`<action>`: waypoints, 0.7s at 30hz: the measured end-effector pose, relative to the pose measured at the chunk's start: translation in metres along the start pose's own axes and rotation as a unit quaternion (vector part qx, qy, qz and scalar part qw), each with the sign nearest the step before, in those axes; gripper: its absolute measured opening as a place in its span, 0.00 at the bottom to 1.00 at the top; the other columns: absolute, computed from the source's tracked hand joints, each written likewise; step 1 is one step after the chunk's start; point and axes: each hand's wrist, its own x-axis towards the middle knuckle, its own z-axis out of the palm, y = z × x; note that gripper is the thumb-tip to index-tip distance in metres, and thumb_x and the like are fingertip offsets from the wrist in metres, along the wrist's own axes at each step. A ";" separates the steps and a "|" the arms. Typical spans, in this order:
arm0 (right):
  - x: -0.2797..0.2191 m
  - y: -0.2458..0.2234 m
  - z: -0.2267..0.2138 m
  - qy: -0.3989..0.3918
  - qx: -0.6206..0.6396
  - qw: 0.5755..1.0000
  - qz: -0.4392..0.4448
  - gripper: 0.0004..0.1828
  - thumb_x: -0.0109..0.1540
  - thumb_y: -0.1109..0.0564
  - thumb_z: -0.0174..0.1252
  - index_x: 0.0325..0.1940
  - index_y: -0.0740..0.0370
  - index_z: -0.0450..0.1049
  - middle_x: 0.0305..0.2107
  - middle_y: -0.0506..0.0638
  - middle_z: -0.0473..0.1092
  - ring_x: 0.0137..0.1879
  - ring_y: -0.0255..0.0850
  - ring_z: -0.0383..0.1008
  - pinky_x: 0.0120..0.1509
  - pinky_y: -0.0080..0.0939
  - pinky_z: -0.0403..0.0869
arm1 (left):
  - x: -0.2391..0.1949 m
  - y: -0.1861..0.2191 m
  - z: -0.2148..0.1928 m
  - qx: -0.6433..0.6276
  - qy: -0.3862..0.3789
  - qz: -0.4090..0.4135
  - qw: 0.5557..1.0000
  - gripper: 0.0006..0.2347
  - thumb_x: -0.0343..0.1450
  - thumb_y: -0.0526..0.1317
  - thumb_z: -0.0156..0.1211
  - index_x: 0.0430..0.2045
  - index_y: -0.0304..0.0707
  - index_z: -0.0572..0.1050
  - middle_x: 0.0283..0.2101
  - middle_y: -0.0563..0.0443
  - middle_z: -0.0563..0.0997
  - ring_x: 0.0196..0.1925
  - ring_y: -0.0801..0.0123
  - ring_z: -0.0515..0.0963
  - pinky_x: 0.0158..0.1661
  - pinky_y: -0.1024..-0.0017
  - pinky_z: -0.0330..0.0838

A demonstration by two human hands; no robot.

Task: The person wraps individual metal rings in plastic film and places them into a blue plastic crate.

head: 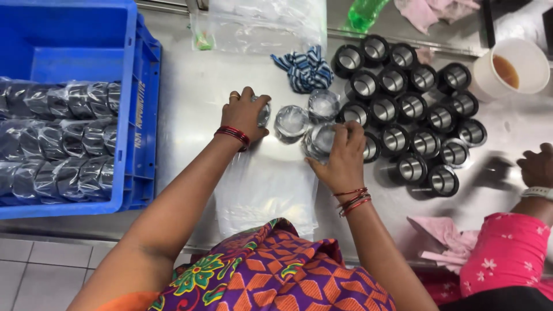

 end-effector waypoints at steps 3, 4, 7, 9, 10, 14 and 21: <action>0.012 0.010 0.019 -0.076 0.109 0.989 0.068 0.56 0.38 0.47 0.79 0.64 0.69 0.61 0.54 0.68 0.61 0.53 0.65 0.70 0.50 0.55 0.74 | 0.015 -0.014 0.003 -0.055 0.006 -0.008 0.998 0.33 0.52 0.47 0.80 0.54 0.59 0.74 0.57 0.43 0.72 0.60 0.41 0.70 0.56 0.56 0.71; 0.014 0.008 0.021 -0.076 0.111 0.989 0.066 0.56 0.38 0.47 0.79 0.64 0.69 0.61 0.54 0.68 0.61 0.53 0.65 0.70 0.50 0.55 0.74 | 0.020 -0.021 0.012 -0.054 0.007 -0.010 0.998 0.33 0.52 0.47 0.80 0.54 0.59 0.74 0.57 0.43 0.72 0.60 0.41 0.70 0.56 0.56 0.71; 0.025 0.009 0.026 -0.119 0.055 0.986 0.108 0.51 0.41 0.46 0.79 0.63 0.62 0.64 0.52 0.64 0.65 0.51 0.63 0.73 0.50 0.57 0.75 | 0.038 -0.022 0.022 -0.228 0.052 0.040 0.971 0.32 0.52 0.51 0.82 0.50 0.53 0.74 0.52 0.43 0.76 0.57 0.44 0.76 0.56 0.59 0.72; 0.021 0.008 0.030 -0.117 0.046 0.987 0.103 0.52 0.38 0.47 0.79 0.62 0.61 0.64 0.49 0.64 0.66 0.48 0.64 0.74 0.49 0.58 0.75 | 0.032 -0.003 0.014 -0.281 0.067 0.118 0.950 0.32 0.52 0.51 0.82 0.49 0.51 0.74 0.49 0.43 0.76 0.55 0.45 0.78 0.55 0.59 0.73; 0.020 0.008 0.030 -0.120 0.046 0.986 0.102 0.52 0.38 0.47 0.79 0.62 0.61 0.64 0.49 0.64 0.66 0.48 0.64 0.74 0.49 0.58 0.75 | 0.028 0.016 0.014 -0.283 0.067 0.116 0.950 0.32 0.52 0.51 0.82 0.49 0.51 0.74 0.49 0.43 0.76 0.55 0.45 0.78 0.55 0.59 0.73; 0.021 0.003 0.027 -0.105 0.049 0.987 0.107 0.49 0.42 0.46 0.78 0.62 0.59 0.65 0.49 0.64 0.66 0.49 0.64 0.74 0.49 0.59 0.75 | 0.030 0.069 0.050 -0.051 0.055 0.098 0.992 0.27 0.56 0.44 0.76 0.51 0.54 0.74 0.53 0.41 0.72 0.55 0.37 0.73 0.49 0.52 0.75; 0.033 -0.013 0.019 -0.136 0.027 0.974 0.178 0.47 0.40 0.45 0.79 0.59 0.54 0.68 0.49 0.62 0.67 0.49 0.65 0.75 0.48 0.60 0.75 | 0.017 0.080 0.027 0.026 0.020 0.053 0.998 0.27 0.60 0.37 0.71 0.55 0.56 0.71 0.57 0.41 0.69 0.54 0.38 0.74 0.45 0.51 0.79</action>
